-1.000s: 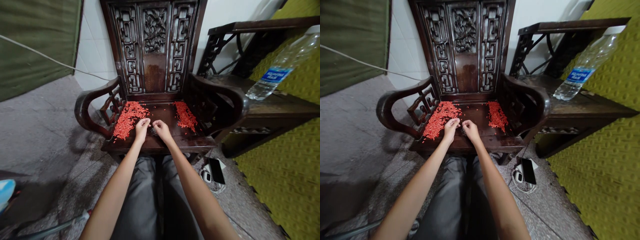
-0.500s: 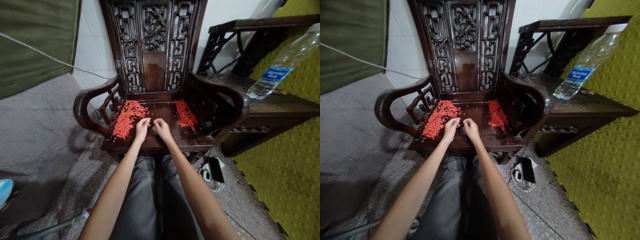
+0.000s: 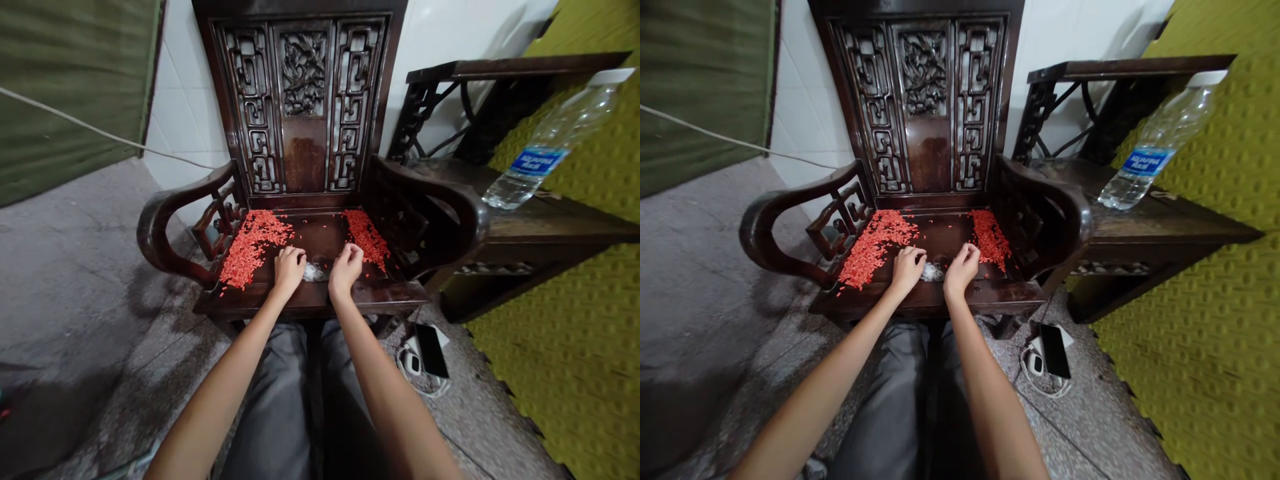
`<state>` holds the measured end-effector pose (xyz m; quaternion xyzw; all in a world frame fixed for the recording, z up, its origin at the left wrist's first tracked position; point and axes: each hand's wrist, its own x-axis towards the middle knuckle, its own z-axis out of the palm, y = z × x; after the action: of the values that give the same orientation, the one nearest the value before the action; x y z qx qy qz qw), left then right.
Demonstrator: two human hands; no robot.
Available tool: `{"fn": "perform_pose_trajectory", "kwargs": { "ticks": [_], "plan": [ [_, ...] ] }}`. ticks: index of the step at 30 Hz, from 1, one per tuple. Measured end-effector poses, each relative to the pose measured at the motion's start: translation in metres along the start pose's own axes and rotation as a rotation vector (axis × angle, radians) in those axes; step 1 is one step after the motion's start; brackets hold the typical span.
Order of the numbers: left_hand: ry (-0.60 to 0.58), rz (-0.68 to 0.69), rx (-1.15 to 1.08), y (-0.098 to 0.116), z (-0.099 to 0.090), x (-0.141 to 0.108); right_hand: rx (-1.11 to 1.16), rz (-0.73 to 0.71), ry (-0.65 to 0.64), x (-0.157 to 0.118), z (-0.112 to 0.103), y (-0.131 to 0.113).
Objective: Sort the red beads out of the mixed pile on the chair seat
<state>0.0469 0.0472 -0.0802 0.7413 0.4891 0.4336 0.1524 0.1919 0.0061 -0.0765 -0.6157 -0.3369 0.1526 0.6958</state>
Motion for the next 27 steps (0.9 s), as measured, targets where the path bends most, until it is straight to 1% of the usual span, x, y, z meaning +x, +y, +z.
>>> {"fn": "perform_pose_trajectory", "kwargs": {
  "ticks": [3,6,8,10,12,13,16,18,22,27],
  "plan": [
    [-0.119,0.113,0.088,0.006,-0.001,-0.003,-0.008,0.005,0.048,-0.001,-0.002,-0.003],
    [-0.263,0.311,0.183,0.018,-0.002,-0.007,-0.007,0.016,0.083,-0.001,-0.003,-0.005],
    [-0.329,0.415,0.207,0.026,0.0,-0.007,-0.017,-0.005,0.105,-0.002,-0.004,-0.005],
    [-0.363,0.463,0.219,0.032,0.004,-0.006,-0.034,-0.04,0.139,-0.003,-0.004,-0.004],
    [-0.364,0.456,0.23,0.033,0.008,-0.004,-0.041,-0.055,0.165,-0.003,-0.004,-0.003],
    [-0.358,0.439,0.236,0.032,0.01,-0.003,-0.037,-0.05,0.154,-0.003,-0.004,-0.003],
    [-0.332,0.376,0.226,0.029,0.013,-0.002,-0.021,-0.013,0.066,-0.003,-0.003,-0.002],
    [-0.332,0.346,0.168,0.027,0.014,-0.002,-0.029,-0.006,0.04,-0.002,-0.002,-0.001],
    [-0.332,0.306,0.043,0.027,0.015,-0.002,-0.059,-0.036,0.042,-0.001,-0.002,0.0],
    [-0.249,0.207,-0.146,0.024,0.015,0.0,-0.063,-0.08,-0.052,0.0,-0.001,0.001]
  ]
}}
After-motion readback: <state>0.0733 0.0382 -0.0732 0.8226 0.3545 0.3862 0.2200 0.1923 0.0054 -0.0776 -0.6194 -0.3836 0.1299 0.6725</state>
